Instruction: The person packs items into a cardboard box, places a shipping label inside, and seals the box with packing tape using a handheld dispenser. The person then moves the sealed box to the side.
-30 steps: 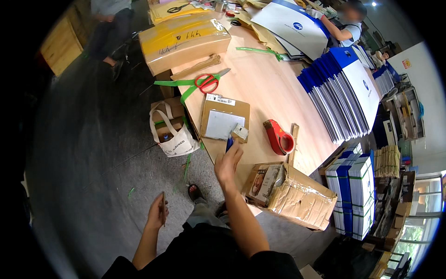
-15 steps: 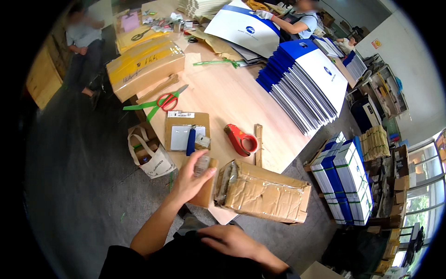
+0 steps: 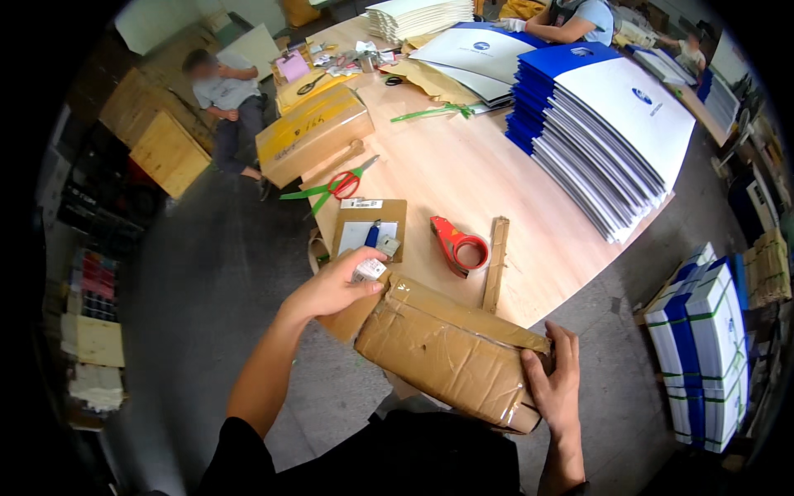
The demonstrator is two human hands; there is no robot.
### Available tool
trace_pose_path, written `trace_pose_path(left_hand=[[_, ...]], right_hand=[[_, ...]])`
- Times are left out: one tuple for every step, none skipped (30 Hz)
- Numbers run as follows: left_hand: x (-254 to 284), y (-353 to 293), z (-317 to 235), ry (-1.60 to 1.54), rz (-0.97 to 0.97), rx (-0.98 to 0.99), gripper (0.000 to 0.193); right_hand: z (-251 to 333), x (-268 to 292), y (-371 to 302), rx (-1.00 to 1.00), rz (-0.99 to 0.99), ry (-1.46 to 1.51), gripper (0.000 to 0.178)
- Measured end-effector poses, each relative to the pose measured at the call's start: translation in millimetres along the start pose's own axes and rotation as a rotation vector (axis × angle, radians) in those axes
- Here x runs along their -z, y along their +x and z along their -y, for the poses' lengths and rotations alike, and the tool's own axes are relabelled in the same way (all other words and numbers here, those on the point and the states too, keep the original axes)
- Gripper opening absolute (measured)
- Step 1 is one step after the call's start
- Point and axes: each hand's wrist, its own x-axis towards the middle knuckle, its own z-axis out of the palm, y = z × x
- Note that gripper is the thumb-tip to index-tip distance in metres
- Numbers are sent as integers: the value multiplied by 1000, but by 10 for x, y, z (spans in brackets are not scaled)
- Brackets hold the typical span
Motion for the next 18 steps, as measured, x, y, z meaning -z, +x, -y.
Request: trace_pose_path(left_hand=[[5,-4,-9,-5,17,-3,41],[13,0,14,-11,37,-7,41],[28,12,25,-16,50,-18,42],[-21,-34,5,-5,-33,-91,40],[-15,-19,-5,21,-51,-119,40],[-34,7,3,40,-63,-148,40],[-38,17,-2,60,-75,-178,39],[-45,-19,-21,114,-88,-183,39],[-94,-13,-46,5,-77,-116,39],[-134,-8,-68,-104,-67,-49,40],[-166,-12,-84,-212,-56,19,40],[-215,-17,-57,-302,-54,-50,40],[-206,-4,-34,-357,-51,2,40],[-179,-1,-21,-411,-49,54,40],[-179,-5,4,-475,-49,106,40],[-156,-23,50,-553,-40,239,44],[-148,-62,85,-598,-63,273,45],[-194,-65,104,-658,-81,296,47]], right_hand=[[-34,-7,-14,26,-3,-11,50],[-68,-18,-41,50,-8,-22,49],[-100,-25,-51,82,-19,-36,49],[-151,-39,-49,137,-48,-30,47],[-158,-32,-26,143,-47,-25,47],[-168,-11,-11,145,-47,-27,46],[-178,-10,-9,147,-48,-28,46],[-195,-40,-31,175,-64,-50,46],[-203,-31,-29,175,-69,-62,46],[-205,-31,-33,175,-73,-73,46],[-201,-39,-38,176,-77,-84,46],[-203,-38,-39,170,-83,-70,46],[-205,-41,-39,165,-87,-55,46],[-197,-54,-38,159,-91,-39,46],[-182,-43,-37,156,-78,-38,46],[-157,-30,-35,153,-65,-36,46],[-136,-31,-37,151,-50,-32,45],[-169,-15,-41,171,-32,-75,45]])
